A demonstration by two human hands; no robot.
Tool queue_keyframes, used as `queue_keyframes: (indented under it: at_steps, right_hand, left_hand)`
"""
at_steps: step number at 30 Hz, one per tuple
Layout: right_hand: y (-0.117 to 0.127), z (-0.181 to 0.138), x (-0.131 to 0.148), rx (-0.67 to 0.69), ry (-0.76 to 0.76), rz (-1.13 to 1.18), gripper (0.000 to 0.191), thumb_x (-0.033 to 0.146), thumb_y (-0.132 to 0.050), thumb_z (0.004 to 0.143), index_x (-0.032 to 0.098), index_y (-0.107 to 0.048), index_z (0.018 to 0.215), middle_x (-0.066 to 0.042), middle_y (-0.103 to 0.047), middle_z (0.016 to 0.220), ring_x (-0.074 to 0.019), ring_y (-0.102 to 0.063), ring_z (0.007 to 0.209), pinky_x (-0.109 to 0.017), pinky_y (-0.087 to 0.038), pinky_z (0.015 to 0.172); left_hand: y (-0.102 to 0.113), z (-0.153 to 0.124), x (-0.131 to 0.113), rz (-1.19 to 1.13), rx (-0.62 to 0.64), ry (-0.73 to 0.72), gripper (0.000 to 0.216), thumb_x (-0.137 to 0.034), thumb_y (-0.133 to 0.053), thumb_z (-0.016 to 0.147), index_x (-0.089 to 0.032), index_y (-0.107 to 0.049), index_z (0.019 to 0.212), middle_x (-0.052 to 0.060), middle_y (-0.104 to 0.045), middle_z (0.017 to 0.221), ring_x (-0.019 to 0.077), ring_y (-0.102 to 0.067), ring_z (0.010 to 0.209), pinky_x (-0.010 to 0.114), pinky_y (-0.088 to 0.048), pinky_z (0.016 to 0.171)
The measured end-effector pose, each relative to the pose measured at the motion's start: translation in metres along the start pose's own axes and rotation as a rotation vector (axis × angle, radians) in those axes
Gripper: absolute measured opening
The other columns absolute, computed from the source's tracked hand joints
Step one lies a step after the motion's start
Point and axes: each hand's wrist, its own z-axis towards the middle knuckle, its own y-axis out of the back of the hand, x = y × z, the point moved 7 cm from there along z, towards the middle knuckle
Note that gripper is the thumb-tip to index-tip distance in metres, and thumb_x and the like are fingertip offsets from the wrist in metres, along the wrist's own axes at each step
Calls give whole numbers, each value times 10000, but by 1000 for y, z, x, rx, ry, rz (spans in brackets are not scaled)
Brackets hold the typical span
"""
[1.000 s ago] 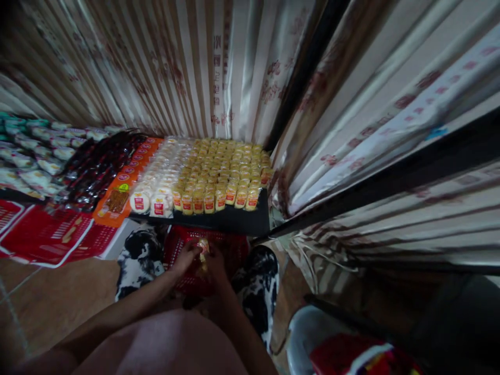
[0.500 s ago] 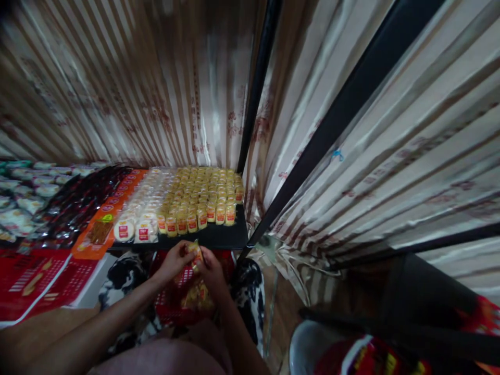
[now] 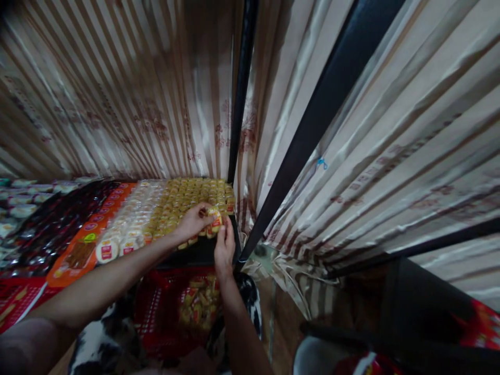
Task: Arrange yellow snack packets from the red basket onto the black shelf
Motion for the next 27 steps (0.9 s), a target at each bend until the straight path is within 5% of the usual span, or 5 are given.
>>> queue_keyframes:
  at_steps: [4, 11, 27]
  right_hand:
    - [7, 14, -22, -72, -78, -97, 593, 512, -255, 882, 154, -416, 1326, -96, -427, 1380, -202, -368, 1282, -384, -241, 1084]
    - [-9, 20, -49, 23, -136, -259, 651, 531, -237, 855, 127, -390, 1343, -117, -397, 1397, -222, -332, 1302, -406, -210, 1091]
    - [-4, 22, -47, -1, -85, -281, 602, 484, -228, 876, 129, -412, 1326, -101, -386, 1407, -182, -318, 1309, -368, -209, 1098]
  left_hand:
    - [-10, 38, -15, 82, -22, -17, 305, -280, -626, 711, -174, -598, 995, 5, -631, 776, 114, -565, 660, 220, -439, 630]
    - [-43, 80, -27, 176, 12, -58, 270, -279, -609, 746, -182, -598, 998, 24, -656, 903, 127, -603, 782, 238, -460, 732]
    - [-85, 86, -8, 581, 221, -142, 233, -223, -612, 739, -202, -626, 971, 61, -648, 994, 210, -556, 990, 297, -424, 853]
